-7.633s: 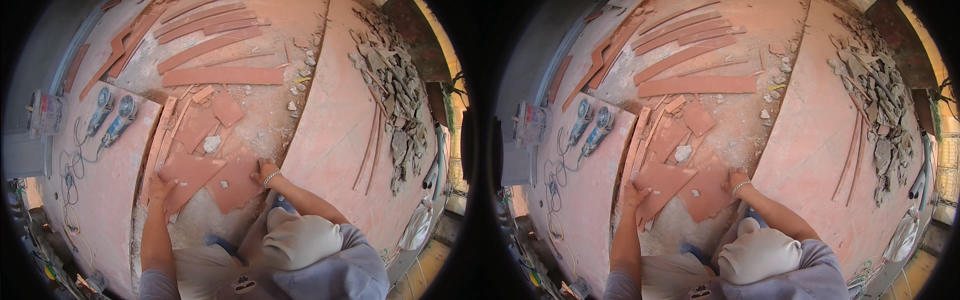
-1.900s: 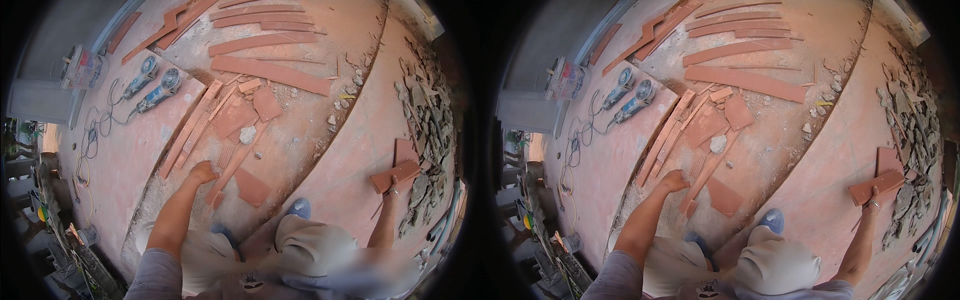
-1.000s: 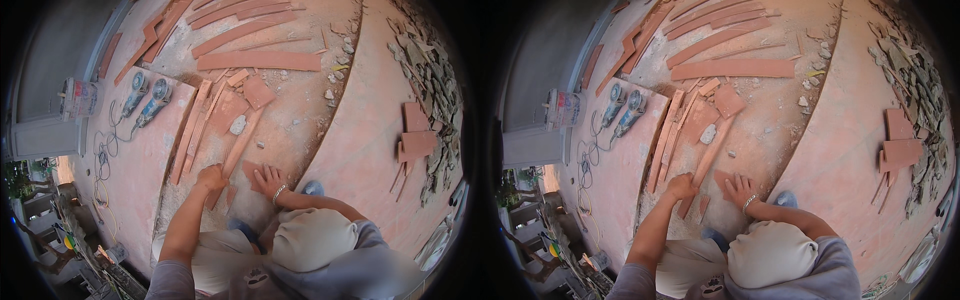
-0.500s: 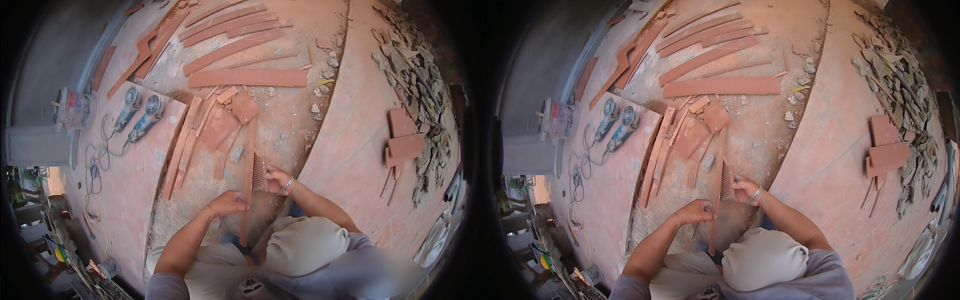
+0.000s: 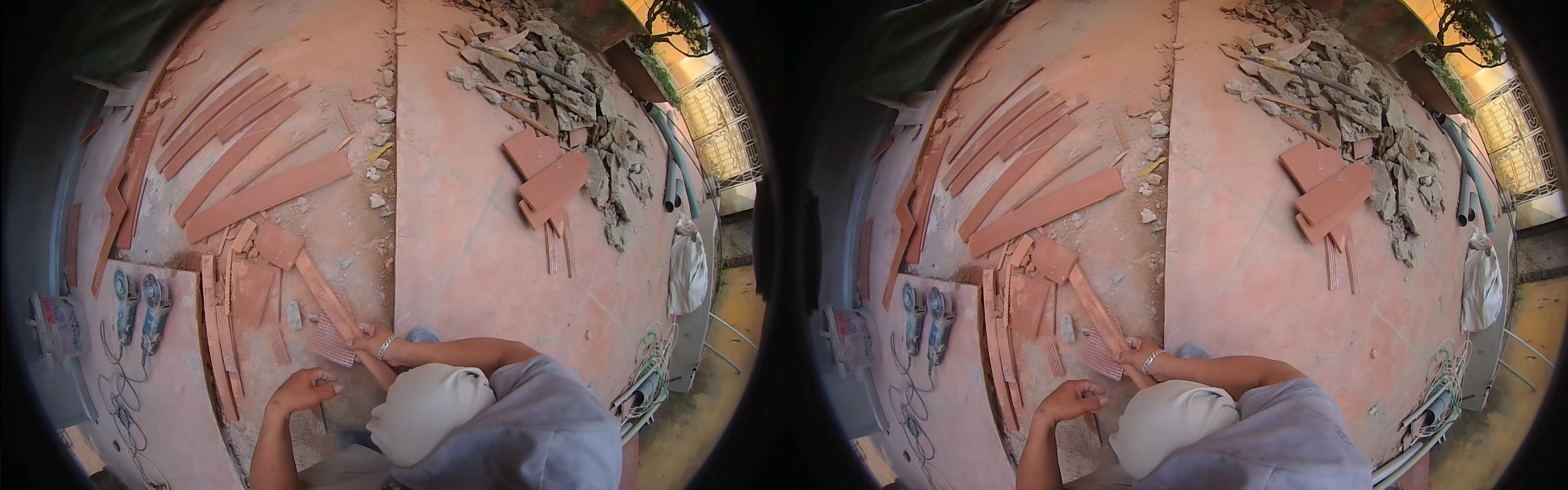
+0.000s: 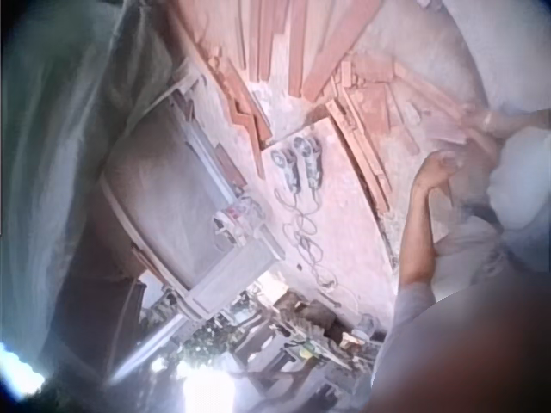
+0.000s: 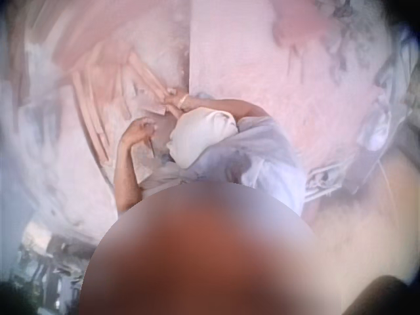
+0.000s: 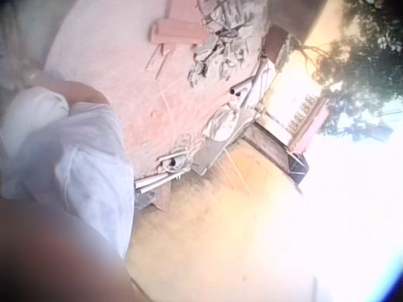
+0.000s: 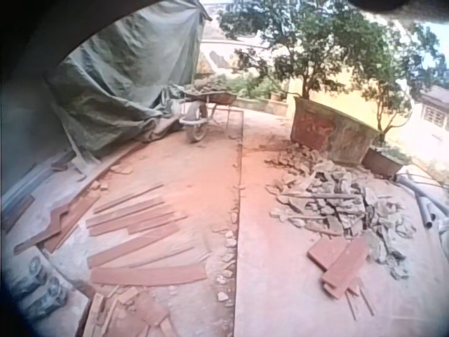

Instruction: The person walks through a tiled outdoor area, picks up a bucket, then squats to sort broken terracotta tiles by hand, stacking them into piles. The person later stands and uses a hoe to move debris.

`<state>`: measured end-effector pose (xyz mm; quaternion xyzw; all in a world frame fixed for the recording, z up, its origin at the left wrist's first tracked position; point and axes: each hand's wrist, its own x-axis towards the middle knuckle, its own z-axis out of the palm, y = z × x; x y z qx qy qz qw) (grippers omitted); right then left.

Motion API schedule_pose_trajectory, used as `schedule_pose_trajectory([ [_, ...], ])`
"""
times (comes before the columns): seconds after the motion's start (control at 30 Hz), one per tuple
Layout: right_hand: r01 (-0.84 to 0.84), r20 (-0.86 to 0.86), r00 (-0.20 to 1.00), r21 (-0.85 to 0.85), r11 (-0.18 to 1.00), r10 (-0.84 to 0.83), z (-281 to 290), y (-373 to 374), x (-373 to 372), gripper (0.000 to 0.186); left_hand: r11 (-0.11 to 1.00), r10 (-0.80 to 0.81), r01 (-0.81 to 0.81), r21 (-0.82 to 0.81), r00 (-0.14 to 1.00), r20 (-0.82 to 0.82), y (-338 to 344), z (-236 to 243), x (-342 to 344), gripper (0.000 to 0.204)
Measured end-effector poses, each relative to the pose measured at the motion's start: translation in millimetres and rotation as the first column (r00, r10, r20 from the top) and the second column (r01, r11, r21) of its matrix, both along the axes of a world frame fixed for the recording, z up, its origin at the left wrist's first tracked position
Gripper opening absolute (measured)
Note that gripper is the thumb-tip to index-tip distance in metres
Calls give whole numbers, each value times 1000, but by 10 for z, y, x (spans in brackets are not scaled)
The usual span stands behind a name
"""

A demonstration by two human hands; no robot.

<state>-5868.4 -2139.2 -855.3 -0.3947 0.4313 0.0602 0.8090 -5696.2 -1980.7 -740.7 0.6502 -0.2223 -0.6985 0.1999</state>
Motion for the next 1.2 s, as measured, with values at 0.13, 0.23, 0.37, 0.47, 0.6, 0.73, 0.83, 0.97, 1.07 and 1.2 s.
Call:
schedule_pose_trajectory([
  [0.13, 198, 45, 978, 103, 975, -204, 291, -158, -303, 39, 989, 141, -146, 12, 971, 193, 100, 15, 451, 34],
  [0.23, 394, 93, 910, 117, 912, -405, 459, -423, -402, 33, 940, 328, -341, -13, 893, 310, 247, -144, 647, 33],
  [0.37, 613, 214, 780, -71, 787, -589, 366, -1285, -767, 24, 931, 350, -354, -85, 805, 479, 557, -484, 761, 31],
  [0.47, 760, 61, 637, -220, 612, -768, 153, -2532, -1360, 35, 925, 273, -381, 16, 691, 670, 900, -648, 846, 29],
  [0.6, 754, -10, 577, -378, 537, -817, 339, -4433, -2448, 67, 845, 207, -531, 57, 423, 882, 1324, -749, 994, 41],
  [0.73, 285, -327, 308, -864, 415, -893, 868, -5303, -2973, 67, 819, 149, -572, 54, 302, 941, 1443, -786, 1189, 59],
  [0.83, 133, -321, 452, -898, 419, -832, 838, -4892, -2739, 60, 821, 140, -567, 69, 317, 938, 1310, -847, 1267, 70],
  [0.97, 372, -74, 774, -751, 546, -628, 465, -3802, -2096, 42, 789, 98, -609, 78, 250, 963, 1078, -895, 1308, 85],
  [1.07, 208, -165, 822, -804, 557, -545, 434, -3055, -1727, 40, 754, 171, -655, 38, 252, 953, 1023, -851, 1324, 96],
  [1.2, 100, -241, 867, -773, 627, -436, 541, -2581, -1336, 34, 765, 78, -618, 184, 371, 925, 1073, -851, 1348, 102],
])
